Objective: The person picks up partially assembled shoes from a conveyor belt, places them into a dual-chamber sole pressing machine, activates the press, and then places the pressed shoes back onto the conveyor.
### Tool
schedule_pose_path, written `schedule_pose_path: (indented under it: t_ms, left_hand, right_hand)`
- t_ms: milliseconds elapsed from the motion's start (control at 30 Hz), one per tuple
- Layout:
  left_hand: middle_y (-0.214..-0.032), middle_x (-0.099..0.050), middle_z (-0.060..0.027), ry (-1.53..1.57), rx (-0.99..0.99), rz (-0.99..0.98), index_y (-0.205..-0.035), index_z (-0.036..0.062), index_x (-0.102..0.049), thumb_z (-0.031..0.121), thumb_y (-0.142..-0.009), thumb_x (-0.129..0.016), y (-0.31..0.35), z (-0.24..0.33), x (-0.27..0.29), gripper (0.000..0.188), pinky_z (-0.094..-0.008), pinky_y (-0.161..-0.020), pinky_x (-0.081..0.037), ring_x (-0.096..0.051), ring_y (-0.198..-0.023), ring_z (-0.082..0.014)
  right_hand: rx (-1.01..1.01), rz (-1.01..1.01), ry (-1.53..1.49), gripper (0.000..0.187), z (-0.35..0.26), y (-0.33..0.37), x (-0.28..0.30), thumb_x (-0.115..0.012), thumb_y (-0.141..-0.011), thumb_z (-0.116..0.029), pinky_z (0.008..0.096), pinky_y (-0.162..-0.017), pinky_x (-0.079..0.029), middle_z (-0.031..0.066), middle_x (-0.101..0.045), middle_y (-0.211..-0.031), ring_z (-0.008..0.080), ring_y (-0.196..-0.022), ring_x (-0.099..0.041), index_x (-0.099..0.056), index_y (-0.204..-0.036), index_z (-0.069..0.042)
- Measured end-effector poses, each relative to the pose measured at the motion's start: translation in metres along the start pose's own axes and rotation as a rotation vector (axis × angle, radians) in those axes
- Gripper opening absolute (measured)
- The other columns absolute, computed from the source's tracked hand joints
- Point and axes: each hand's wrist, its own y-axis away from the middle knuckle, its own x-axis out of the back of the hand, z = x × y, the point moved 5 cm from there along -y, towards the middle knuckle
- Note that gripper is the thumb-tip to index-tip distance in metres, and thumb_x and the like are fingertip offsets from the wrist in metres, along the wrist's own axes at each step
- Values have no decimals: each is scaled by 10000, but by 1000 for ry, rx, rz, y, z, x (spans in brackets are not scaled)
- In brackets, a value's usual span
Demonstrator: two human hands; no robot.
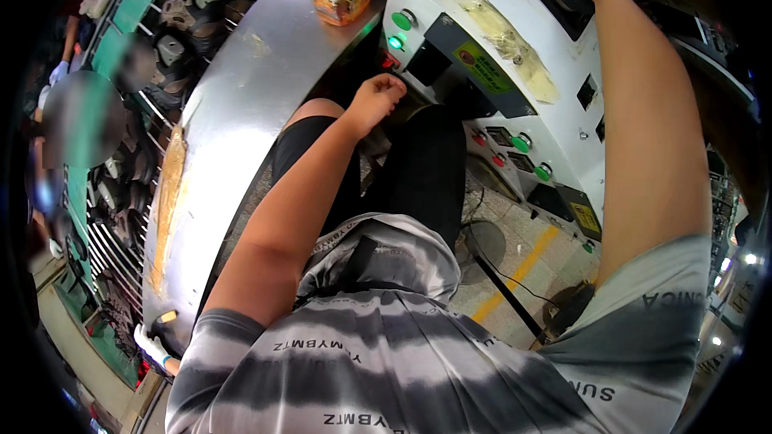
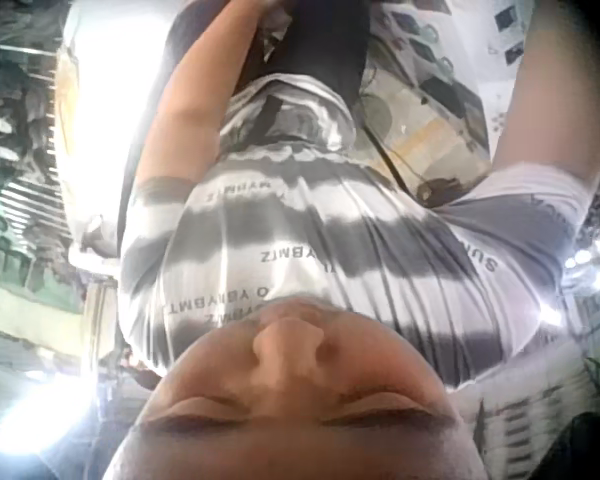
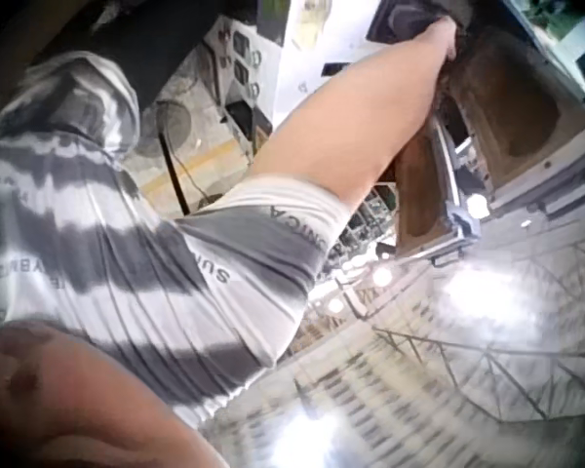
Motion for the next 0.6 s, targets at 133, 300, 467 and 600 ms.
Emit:
schedule_pose_path:
  t_ms: [133, 300, 467, 600]
  left_hand:
    - [-786, -634, -13, -259, -69, -392, -843, 47, -642, 70, -800, -670, 86, 34, -11, 56, -266, -661, -484, -584, -739, -90]
    - [-785, -673, -136, -883, 48, -1175, -893, 83, -690, 237, -683, -712, 238, 35, -62, 261, -416, -704, -507, -654, -787, -298]
    - [-900, -678, -165, -1021, 49, -1237, -927, 71, -680, 206, -686, -722, 277, -6, -78, 280, -458, -745, -492, -637, -869, -362]
    - [-951, -683, -124, -1385, -66, -1200, -971, 143, -678, 185, -685, -677, 283, -24, -97, 288, -469, -746, -504, -643, -903, -349]
  right_hand:
    - [7, 243, -62, 1093, -14, 90, 25, -743, -643, -499, 416, -1065, -373, 326, -404, -1395, 395, -1295, -431, -267, -1398, 131]
    - [362, 557, -384, 1119, 41, 149, 47, -827, -615, -441, 477, -1071, -350, 344, -405, -1354, 446, -1259, -430, -247, -1393, 117]
    - [449, 607, -911, 1127, 46, 234, 50, -892, -601, -227, 422, -1073, -364, 284, -375, -1403, 358, -1247, -463, -199, -1418, 121]
    - [307, 445, -1350, 941, 69, 248, 58, -854, -659, -148, 428, -1023, -419, 236, -460, -1351, 321, -1180, -523, -305, -1391, 67]
